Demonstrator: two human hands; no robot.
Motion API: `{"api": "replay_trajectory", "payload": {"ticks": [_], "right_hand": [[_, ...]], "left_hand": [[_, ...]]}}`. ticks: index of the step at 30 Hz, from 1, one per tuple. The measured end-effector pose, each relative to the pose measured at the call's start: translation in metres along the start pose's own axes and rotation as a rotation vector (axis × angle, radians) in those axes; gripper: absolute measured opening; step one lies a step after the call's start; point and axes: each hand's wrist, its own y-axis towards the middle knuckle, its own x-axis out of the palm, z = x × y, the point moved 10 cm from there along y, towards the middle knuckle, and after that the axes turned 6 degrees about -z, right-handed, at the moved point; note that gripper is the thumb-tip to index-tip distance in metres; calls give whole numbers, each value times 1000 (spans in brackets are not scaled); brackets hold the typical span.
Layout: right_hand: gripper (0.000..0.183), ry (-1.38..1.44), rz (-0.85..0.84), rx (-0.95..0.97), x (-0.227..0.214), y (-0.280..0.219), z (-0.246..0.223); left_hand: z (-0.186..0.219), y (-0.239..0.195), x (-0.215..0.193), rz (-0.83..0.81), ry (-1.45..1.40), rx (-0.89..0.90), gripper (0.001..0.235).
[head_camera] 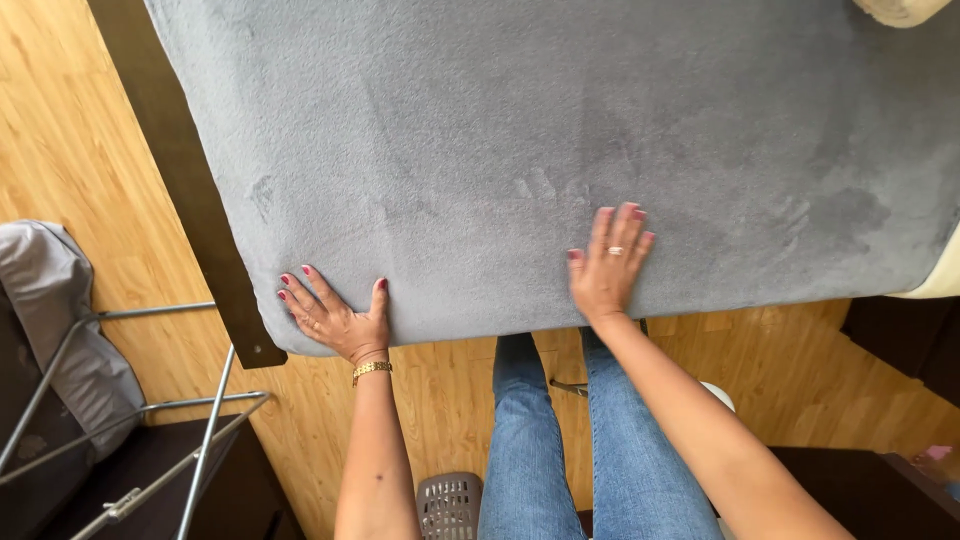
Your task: The person folds a large gray towel on a bed, smoothing it flat with both hands. They then roll two smaller beige towels and place them on the folded towel.
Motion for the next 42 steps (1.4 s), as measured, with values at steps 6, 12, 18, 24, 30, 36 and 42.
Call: {"api": "replay_trajectory", "payload": {"ticks": [6, 12, 18, 24, 30, 36, 42], "right_hand": [[88, -81, -333, -603, 48, -26, -150], [77, 386, -273, -959, 20, -83, -189], [83, 392, 157, -448, -40, -9, -41], [84, 183, 187, 263, -68, 53, 164], [97, 43, -92, 30, -37, 53, -7], [103, 152, -428, -695, 43, -58, -185], [80, 600, -52, -683, -16, -85, -147]], "left_hand": [[-19, 15, -31, 81, 78, -99, 122], [-86, 9, -11, -11, -23, -11, 120], [-124, -19, 3, 18, -136, -136, 93], [-112, -34, 14, 94, -165, -406, 49], [-95, -22, 3, -125, 51, -416, 54], [-138, -15, 29, -285, 278, -347, 59], [21, -13, -59, -22, 243, -207, 56]]}}
